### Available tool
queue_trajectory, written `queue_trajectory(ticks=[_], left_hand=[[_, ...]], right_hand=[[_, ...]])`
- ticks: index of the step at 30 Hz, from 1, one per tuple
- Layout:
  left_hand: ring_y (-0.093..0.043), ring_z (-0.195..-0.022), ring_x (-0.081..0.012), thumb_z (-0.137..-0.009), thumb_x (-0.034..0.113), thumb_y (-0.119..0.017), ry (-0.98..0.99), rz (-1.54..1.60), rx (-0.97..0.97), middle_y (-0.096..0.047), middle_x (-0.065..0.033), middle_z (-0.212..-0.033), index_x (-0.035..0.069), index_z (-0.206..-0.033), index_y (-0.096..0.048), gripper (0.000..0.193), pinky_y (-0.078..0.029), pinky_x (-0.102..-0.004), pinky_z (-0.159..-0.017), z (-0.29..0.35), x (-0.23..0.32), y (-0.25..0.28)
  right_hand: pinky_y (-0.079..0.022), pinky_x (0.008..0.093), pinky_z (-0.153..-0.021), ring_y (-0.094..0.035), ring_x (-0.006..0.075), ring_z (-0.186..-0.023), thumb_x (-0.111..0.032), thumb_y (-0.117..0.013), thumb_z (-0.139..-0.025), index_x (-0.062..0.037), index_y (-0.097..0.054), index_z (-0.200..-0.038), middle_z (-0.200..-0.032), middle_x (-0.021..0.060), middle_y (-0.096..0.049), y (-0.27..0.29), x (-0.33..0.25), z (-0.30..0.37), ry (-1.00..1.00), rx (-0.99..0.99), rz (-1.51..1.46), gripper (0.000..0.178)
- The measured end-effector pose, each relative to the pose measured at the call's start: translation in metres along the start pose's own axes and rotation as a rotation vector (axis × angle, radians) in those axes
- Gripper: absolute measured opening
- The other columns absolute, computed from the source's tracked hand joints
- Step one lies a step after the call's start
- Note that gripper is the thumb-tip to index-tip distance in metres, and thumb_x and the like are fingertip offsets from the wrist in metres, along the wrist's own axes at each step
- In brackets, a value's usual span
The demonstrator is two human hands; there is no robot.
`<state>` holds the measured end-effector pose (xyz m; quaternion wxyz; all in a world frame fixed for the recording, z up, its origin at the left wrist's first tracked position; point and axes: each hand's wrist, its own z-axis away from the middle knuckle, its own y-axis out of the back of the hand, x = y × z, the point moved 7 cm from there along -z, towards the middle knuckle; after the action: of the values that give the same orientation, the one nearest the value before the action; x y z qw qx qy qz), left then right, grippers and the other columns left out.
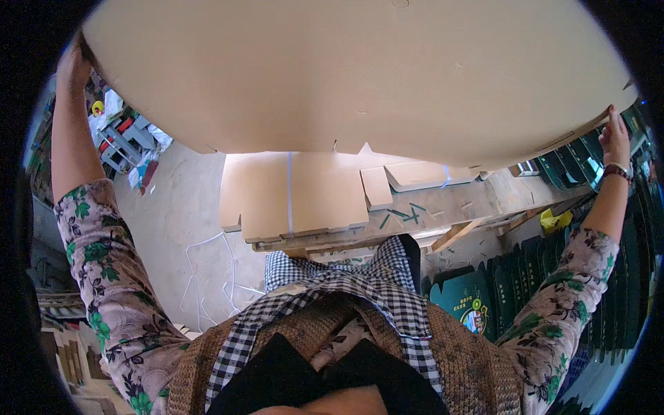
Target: The person folds flat cardboard sheets into green printed boxes by hand, creasing the edges and stacking the finished boxes on a nearby table. The task is repeated continuously throughout the clip.
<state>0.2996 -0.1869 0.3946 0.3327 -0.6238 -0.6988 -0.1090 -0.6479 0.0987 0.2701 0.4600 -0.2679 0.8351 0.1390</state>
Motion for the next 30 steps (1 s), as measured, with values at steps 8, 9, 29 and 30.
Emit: queue_trajectory(ticks=[8, 9, 29, 30], left_hand=[[-0.053, -0.112, -0.0216, -0.083, 0.062, -0.061, 0.159, -0.108, -0.236, -0.055, -0.0104, -0.123, -0.005, -0.127, -0.046, 0.081, -0.041, -0.0368, -0.095, 0.141, -0.188, 0.043], [-0.053, -0.111, -0.0217, -0.082, 0.061, -0.062, 0.171, -0.124, -0.251, -0.055, -0.0104, -0.123, -0.005, -0.128, -0.045, 0.082, -0.042, -0.0366, -0.094, 0.137, -0.186, 0.043], [-0.066, -0.073, -0.0246, -0.071, 0.048, -0.080, 0.976, -0.691, -0.309, -0.067, -0.0178, -0.090, -0.015, -0.096, -0.062, 0.071, -0.052, -0.0396, -0.062, 0.244, -0.289, 0.073], [-0.065, -0.069, -0.0241, -0.072, 0.046, -0.080, 1.006, -0.685, -0.299, -0.067, -0.0176, -0.086, -0.015, -0.092, -0.064, 0.067, -0.051, -0.0383, -0.058, 0.256, -0.291, 0.071]], right_hand=[[-0.043, 0.0287, -0.070, -0.050, 0.0129, -0.089, -0.050, -0.053, -0.093, -0.0066, -0.051, -0.111, -0.093, 0.0025, -0.053, -0.095, 0.198, 0.123, -0.088, 0.041, -0.177, 0.047], [-0.043, 0.0299, -0.069, -0.050, 0.0142, -0.086, -0.051, -0.052, -0.093, -0.0043, -0.052, -0.110, -0.092, 0.0027, -0.053, -0.103, 0.186, 0.117, -0.011, 0.022, -0.175, 0.050], [-0.049, 0.0333, -0.077, -0.065, 0.0213, -0.086, -0.058, -0.073, -0.072, 0.0114, -0.065, -0.101, -0.099, 0.0154, -0.069, -0.120, 0.206, 0.091, -0.435, -0.301, 0.766, 0.076], [-0.049, 0.0332, -0.077, -0.065, 0.0216, -0.085, -0.058, -0.074, -0.071, 0.0116, -0.065, -0.101, -0.098, 0.0161, -0.069, -0.117, 0.212, 0.089, -0.422, -0.306, 0.830, 0.076]])
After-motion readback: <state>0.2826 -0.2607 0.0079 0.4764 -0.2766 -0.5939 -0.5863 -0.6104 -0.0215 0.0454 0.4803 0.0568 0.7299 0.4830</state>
